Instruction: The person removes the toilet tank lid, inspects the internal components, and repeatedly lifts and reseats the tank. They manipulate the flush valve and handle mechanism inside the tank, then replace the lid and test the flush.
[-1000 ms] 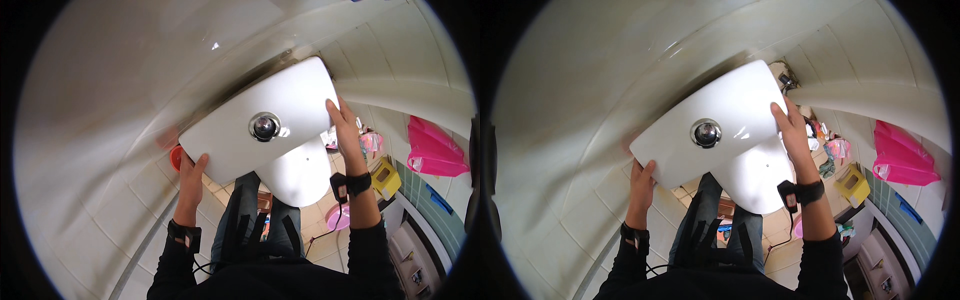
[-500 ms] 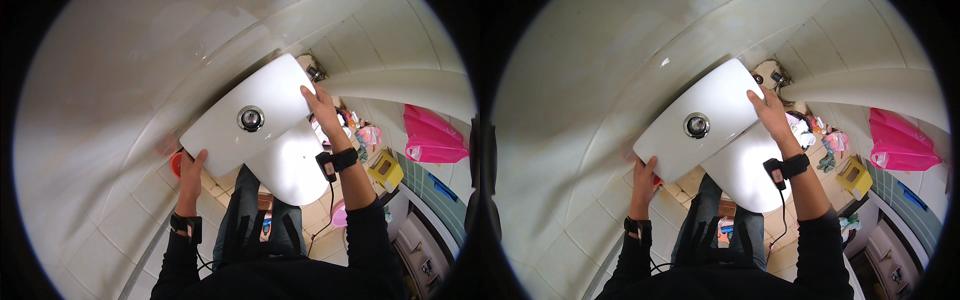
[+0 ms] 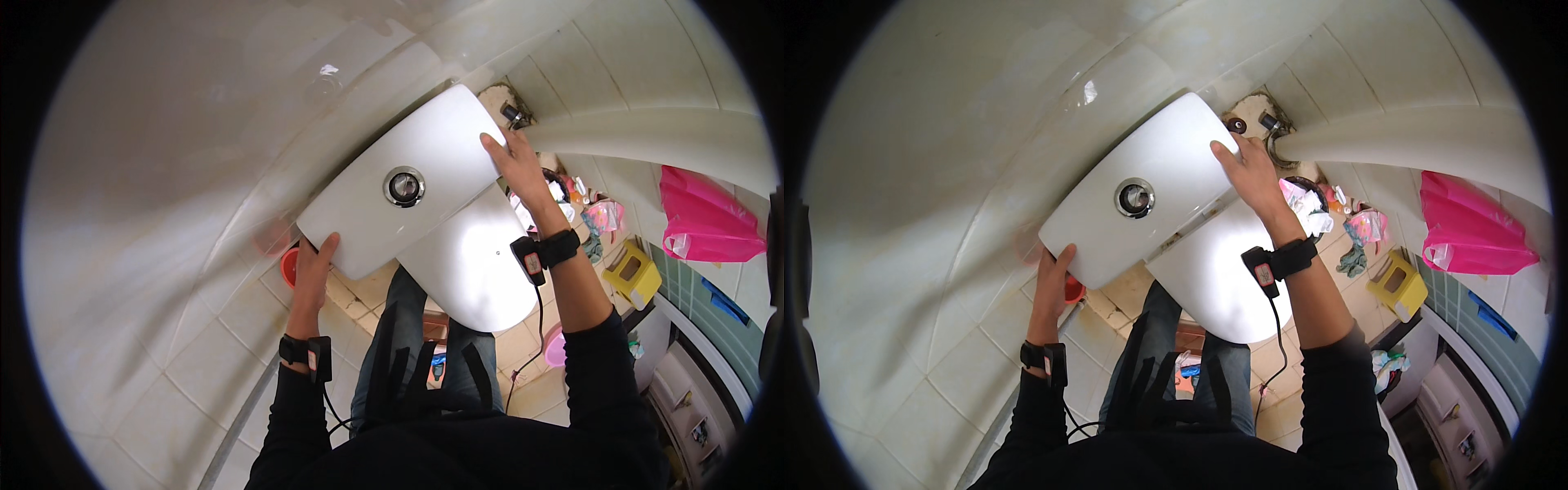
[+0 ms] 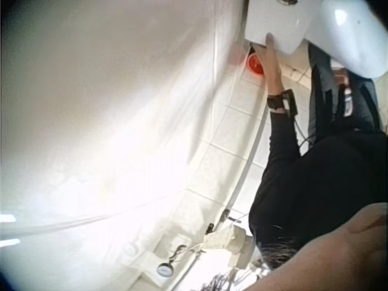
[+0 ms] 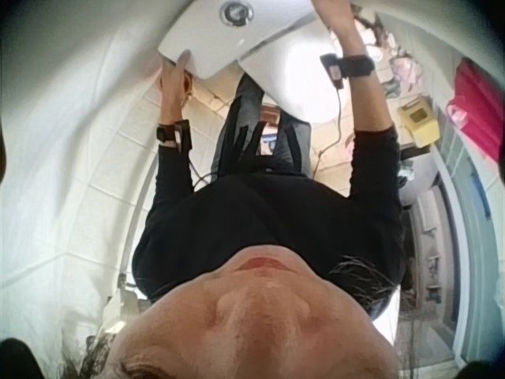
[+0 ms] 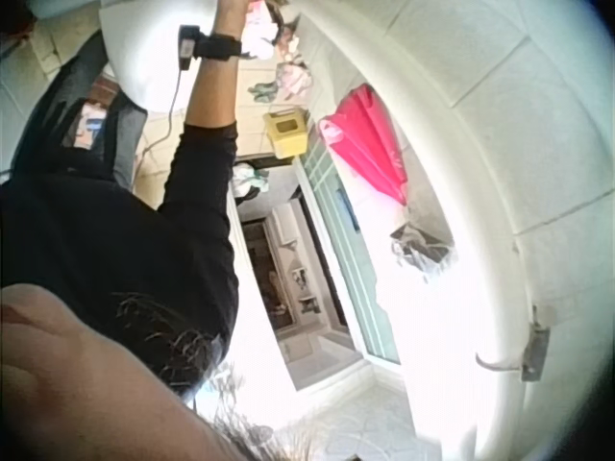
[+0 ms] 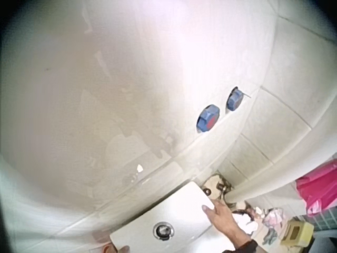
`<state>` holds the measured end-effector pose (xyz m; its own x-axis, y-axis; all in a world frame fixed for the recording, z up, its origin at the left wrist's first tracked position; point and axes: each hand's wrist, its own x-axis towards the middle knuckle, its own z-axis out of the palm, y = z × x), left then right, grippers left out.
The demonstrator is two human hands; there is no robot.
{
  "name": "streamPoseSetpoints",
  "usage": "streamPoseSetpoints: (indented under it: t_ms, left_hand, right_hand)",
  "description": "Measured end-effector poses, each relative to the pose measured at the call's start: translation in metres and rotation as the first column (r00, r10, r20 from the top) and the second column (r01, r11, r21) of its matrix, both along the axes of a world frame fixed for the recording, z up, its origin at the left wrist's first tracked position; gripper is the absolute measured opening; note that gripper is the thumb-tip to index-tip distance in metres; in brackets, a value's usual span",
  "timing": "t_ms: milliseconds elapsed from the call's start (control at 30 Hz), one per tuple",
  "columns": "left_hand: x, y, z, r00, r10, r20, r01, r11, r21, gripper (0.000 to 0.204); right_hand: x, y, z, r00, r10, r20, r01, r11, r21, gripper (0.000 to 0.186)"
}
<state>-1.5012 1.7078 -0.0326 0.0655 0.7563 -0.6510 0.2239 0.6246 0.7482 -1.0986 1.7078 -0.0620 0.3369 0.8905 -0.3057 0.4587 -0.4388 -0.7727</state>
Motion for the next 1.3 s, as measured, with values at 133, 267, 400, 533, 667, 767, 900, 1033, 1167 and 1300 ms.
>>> streamPoseSetpoints:
  t_ms: [133,267,400,533,667,767,900,1033,1167,1300]
  left_hand:
    - [-0.001,0.008,-0.004,0.989,-0.085,-0.122,0.085,0.996,-0.004,0.076]
    - [-0.004,0.017,-0.015,0.967,-0.141,-0.211,0.151,0.988,0.031,0.075]
    - [-0.008,0.018,-0.024,0.946,-0.205,-0.253,0.215,0.977,0.011,0.074]
    - [-0.006,0.021,-0.026,0.928,-0.236,-0.288,0.254,0.967,0.025,0.071]
    - [0.0,0.02,-0.018,0.922,-0.249,-0.296,0.262,0.965,0.006,0.068]
    - [0.003,0.019,-0.015,0.9,-0.281,-0.333,0.29,0.957,-0.025,0.067]
    - [0.002,0.019,-0.018,0.863,-0.345,-0.368,0.37,0.929,-0.003,0.079]
    - [0.001,0.018,-0.024,0.874,-0.349,-0.337,0.39,0.919,0.062,0.08]
    - [0.002,0.011,-0.026,0.982,-0.148,-0.121,0.144,0.989,-0.036,0.079]
    - [0.007,0.006,-0.036,0.992,0.092,0.085,-0.086,0.994,-0.074,0.074]
  right_hand:
    - [0.0,0.001,-0.003,1.0,0.009,0.016,-0.008,0.999,-0.038,0.082]
    - [0.002,0.004,-0.005,0.998,0.033,0.052,-0.028,0.996,-0.081,0.081]
    - [0.002,0.005,-0.003,0.992,0.07,0.103,-0.059,0.993,-0.103,0.075]
    - [-0.002,0.003,-0.001,0.992,0.031,0.119,-0.017,0.993,-0.115,0.073]
    - [-0.004,0.001,-0.005,0.994,0.006,0.113,0.004,0.996,-0.089,0.075]
    - [-0.005,0.0,-0.011,0.987,-0.008,0.163,0.021,0.997,-0.081,0.077]
    - [-0.006,-0.001,-0.016,0.969,0.009,0.248,-0.003,1.0,-0.023,0.08]
    - [-0.005,-0.004,-0.014,0.989,-0.005,0.144,0.012,0.999,-0.046,0.075]
    - [-0.009,-0.008,-0.011,0.996,-0.075,0.053,0.076,0.997,-0.017,0.076]
    - [-0.011,-0.013,-0.013,0.994,-0.111,0.01,0.111,0.994,-0.009,0.073]
